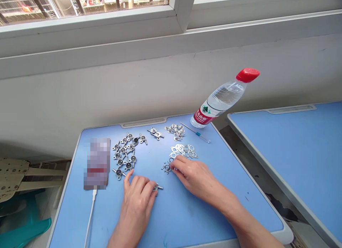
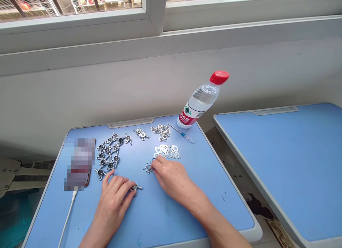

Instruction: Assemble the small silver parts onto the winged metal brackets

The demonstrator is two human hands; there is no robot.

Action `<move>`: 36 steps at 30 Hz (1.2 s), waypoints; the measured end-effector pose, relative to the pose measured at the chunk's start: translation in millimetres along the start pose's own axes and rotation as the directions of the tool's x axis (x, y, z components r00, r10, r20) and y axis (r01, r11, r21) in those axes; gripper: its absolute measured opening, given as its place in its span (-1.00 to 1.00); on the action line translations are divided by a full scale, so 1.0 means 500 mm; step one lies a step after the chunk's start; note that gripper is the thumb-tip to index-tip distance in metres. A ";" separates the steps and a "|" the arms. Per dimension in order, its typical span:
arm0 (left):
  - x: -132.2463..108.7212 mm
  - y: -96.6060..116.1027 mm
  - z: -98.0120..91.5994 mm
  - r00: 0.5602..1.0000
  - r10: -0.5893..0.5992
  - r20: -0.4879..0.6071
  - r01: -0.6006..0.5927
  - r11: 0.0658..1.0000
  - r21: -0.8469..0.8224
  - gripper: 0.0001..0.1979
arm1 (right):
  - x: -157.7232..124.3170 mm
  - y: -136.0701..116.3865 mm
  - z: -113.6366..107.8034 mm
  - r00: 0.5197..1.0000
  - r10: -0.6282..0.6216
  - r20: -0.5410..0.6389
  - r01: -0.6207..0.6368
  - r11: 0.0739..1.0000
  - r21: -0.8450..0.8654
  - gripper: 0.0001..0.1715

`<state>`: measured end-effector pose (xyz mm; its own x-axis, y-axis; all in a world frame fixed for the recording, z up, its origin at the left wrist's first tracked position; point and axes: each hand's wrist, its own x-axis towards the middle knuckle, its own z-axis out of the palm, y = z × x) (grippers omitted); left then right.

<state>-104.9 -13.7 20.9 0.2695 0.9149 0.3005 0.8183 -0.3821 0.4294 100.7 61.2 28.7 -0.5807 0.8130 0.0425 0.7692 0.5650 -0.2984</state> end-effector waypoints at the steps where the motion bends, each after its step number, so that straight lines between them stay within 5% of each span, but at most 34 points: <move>1: 0.000 0.000 0.000 1.000 0.000 -0.003 0.000 1.000 0.000 -0.81 | 0.001 -0.001 0.000 1.000 -0.008 0.005 0.008 1.000 -0.001 -0.78; 8: -0.003 -0.002 0.003 1.000 0.006 -0.021 -0.006 1.000 -0.012 -0.82 | 0.001 -0.001 0.007 0.999 -0.048 -0.011 0.047 0.999 -0.017 -0.73; 18: -0.005 0.000 0.003 1.000 -0.003 -0.017 0.003 1.000 -0.006 -0.84 | -0.001 -0.038 -0.013 0.999 -0.007 -0.053 0.032 0.868 0.495 -0.81; 26: -0.009 -0.001 0.007 1.000 -0.011 -0.011 0.011 1.000 -0.011 -0.84 | -0.001 -0.057 0.030 0.991 -0.123 -0.056 0.133 0.826 0.548 -0.73; 32: -0.011 -0.001 0.009 1.000 -0.014 -0.022 0.014 1.000 -0.013 -0.84 | -0.001 -0.061 0.033 1.000 -0.020 0.000 0.017 0.835 0.551 -0.86; 36: -0.012 -0.001 0.009 1.000 -0.013 -0.026 0.013 1.000 -0.009 -0.83 | 0.000 -0.063 0.035 0.998 -0.047 -0.034 0.058 0.825 0.562 -0.80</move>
<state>-104.8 -18.2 15.0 0.2451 0.9161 0.3172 0.8170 -0.3713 0.4411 72.0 41.1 21.4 -0.6068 0.7899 0.0891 0.4510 0.4344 -0.7797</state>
